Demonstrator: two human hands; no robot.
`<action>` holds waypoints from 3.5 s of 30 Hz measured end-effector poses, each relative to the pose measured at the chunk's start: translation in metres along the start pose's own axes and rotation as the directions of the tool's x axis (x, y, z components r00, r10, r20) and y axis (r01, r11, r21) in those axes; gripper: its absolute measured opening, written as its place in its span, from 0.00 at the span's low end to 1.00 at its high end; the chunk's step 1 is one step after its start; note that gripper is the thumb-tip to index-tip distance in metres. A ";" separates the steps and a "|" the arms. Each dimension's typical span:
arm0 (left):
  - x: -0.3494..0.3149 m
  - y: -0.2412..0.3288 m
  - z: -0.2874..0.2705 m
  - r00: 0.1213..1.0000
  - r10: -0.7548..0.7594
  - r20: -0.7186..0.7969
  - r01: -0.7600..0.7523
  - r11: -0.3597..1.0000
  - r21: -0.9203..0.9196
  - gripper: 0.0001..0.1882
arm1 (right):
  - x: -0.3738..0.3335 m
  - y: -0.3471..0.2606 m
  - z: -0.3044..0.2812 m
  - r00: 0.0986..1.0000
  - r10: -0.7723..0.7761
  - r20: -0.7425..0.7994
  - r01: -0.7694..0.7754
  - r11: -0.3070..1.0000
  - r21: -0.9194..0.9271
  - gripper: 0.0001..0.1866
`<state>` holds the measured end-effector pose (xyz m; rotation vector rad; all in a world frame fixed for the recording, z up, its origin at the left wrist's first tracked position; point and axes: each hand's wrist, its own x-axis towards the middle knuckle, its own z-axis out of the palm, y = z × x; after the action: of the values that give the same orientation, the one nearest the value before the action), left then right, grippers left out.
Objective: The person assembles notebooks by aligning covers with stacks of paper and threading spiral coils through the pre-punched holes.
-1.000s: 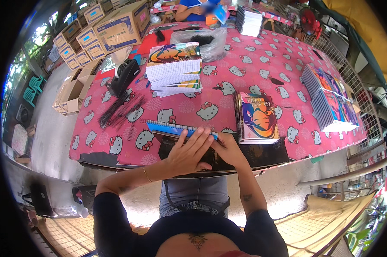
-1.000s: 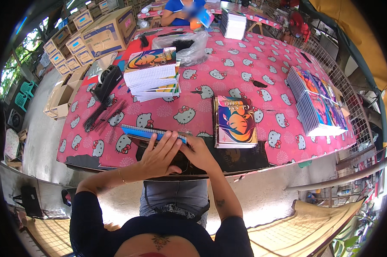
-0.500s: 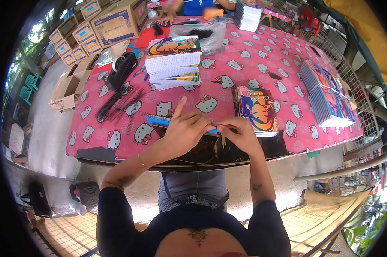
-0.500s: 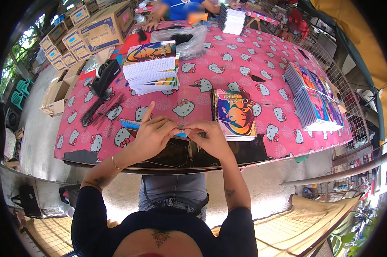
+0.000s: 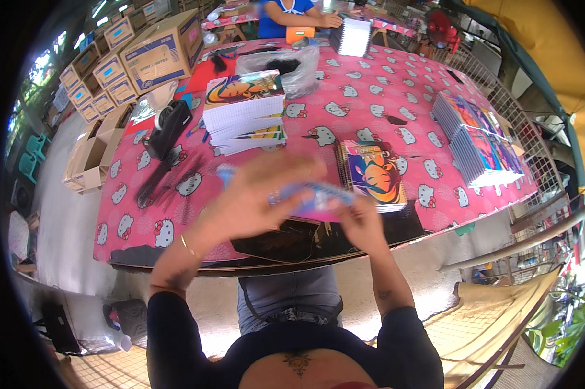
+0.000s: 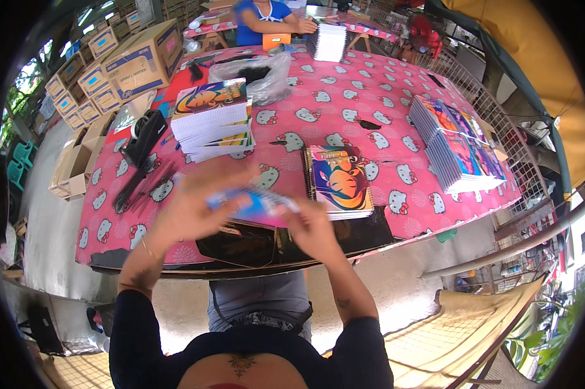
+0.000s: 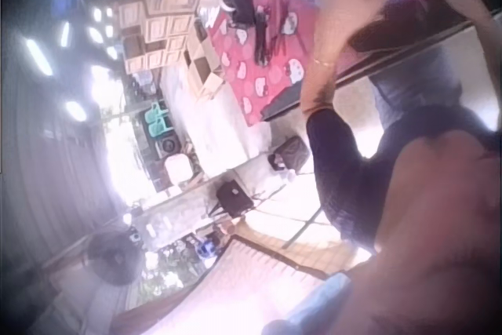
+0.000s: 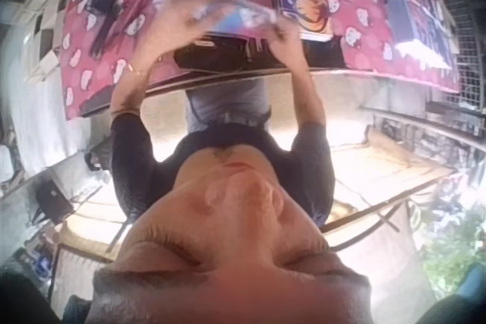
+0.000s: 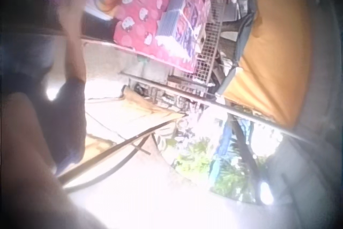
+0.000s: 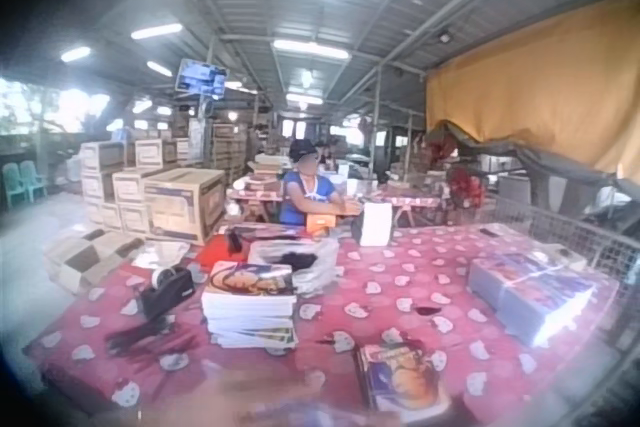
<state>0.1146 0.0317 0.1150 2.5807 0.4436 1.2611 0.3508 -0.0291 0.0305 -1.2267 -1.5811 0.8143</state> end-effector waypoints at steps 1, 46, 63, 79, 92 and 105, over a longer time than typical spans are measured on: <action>0.011 -0.017 -0.014 0.979 -0.191 -0.075 0.192 0.981 0.013 0.14 | -0.003 -0.002 -0.015 0.988 -0.045 -0.144 0.037 0.997 -0.061 0.17; 0.005 -0.011 -0.045 1.000 0.006 -0.005 -0.004 0.913 0.409 0.12 | 0.021 0.024 0.008 0.972 -0.233 -0.002 0.231 0.959 0.166 0.26; -0.097 -0.025 0.009 0.996 -0.051 0.080 -0.009 0.789 0.614 0.25 | -0.028 0.042 0.081 0.991 0.052 -0.125 -0.003 0.932 0.362 0.28; -0.222 -0.201 -0.037 0.593 -0.567 -0.572 0.801 0.344 0.489 0.24 | 0.017 0.031 0.053 0.831 -0.480 -0.282 0.397 0.866 -0.303 0.35; -0.165 -0.054 -0.019 0.738 -0.545 -0.397 0.632 0.765 0.124 0.17 | 0.072 -0.016 0.141 0.797 -0.585 0.149 0.577 0.667 -0.471 0.05; -0.152 -0.038 -0.012 0.786 -0.439 -0.436 0.537 0.834 0.128 0.11 | 0.071 -0.024 0.138 0.810 -0.546 0.213 0.581 0.700 -0.416 0.06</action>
<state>0.0106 0.0121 -0.0008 2.1361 1.3375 1.5812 0.2090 0.0382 0.0251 -0.9227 -2.1431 0.0685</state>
